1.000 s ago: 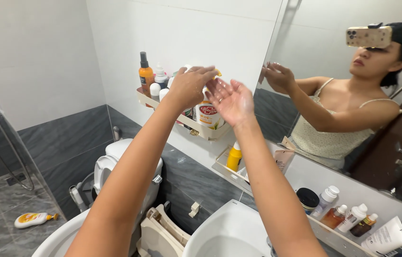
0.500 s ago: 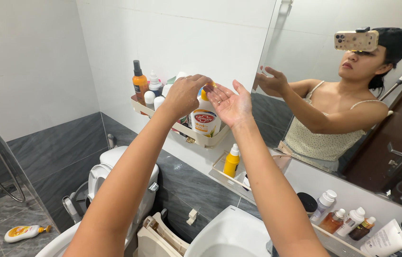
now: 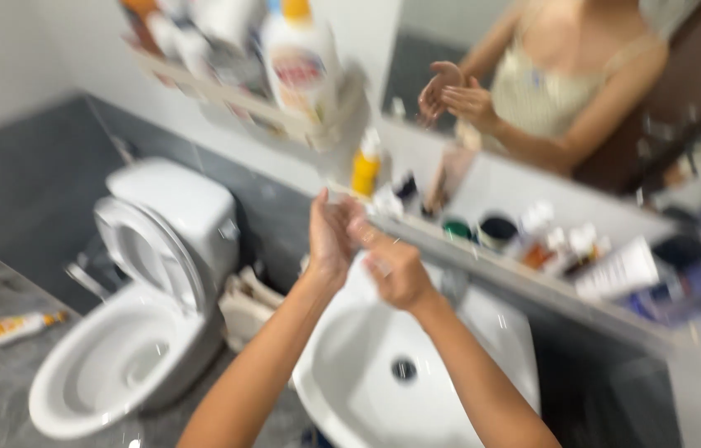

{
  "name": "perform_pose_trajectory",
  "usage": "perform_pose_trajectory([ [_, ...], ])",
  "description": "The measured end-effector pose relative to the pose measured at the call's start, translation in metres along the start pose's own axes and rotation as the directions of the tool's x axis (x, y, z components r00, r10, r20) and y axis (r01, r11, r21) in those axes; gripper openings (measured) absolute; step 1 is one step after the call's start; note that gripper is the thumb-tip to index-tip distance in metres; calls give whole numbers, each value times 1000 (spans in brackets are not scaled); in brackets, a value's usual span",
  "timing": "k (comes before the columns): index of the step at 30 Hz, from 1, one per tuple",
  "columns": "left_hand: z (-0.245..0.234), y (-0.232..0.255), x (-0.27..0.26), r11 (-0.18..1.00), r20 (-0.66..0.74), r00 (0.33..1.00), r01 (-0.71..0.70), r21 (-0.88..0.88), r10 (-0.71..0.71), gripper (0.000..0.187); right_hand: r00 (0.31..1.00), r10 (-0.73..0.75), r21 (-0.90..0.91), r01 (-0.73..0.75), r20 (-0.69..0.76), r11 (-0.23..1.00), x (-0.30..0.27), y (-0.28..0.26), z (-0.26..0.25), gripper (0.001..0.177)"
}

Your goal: The person washes a white plastic basin with a pink rim in a bathroom sink, rinses it, and sets it aside. They then wash their hands with soap and water, dry them with a tissue, and walk to the kitchen to open a window before returning to the bathroom to wash their hands again.

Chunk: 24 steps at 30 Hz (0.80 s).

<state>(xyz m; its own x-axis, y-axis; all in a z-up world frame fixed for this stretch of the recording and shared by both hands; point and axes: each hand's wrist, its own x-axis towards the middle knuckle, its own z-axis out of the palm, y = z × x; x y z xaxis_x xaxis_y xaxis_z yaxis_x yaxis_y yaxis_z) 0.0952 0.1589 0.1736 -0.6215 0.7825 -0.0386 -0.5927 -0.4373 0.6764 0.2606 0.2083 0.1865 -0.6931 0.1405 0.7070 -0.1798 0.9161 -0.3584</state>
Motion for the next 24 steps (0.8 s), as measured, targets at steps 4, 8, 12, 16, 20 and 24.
perform_pose_trajectory([
  [4,-92,-158,-34,733,-4,746,652,-193,-666,106,949,265,82,-282,172,956,-158,-19,44,61],
  [8,-121,-276,-88,588,-6,635,711,-386,-772,106,758,626,110,-649,186,753,-244,-4,63,64],
  [12,-139,-319,-104,544,-72,551,779,-312,-831,109,739,641,76,-665,208,743,-284,5,79,69],
  [16,-140,-328,-122,221,828,552,823,-523,-97,78,495,842,-11,-861,216,509,-309,10,94,62],
  [20,-131,-305,-126,365,81,403,885,-288,-912,98,620,745,-302,-682,244,666,-322,17,109,67],
  [24,-118,-291,-141,461,159,500,858,-228,-852,79,615,767,-55,-773,182,632,-332,10,107,67],
])
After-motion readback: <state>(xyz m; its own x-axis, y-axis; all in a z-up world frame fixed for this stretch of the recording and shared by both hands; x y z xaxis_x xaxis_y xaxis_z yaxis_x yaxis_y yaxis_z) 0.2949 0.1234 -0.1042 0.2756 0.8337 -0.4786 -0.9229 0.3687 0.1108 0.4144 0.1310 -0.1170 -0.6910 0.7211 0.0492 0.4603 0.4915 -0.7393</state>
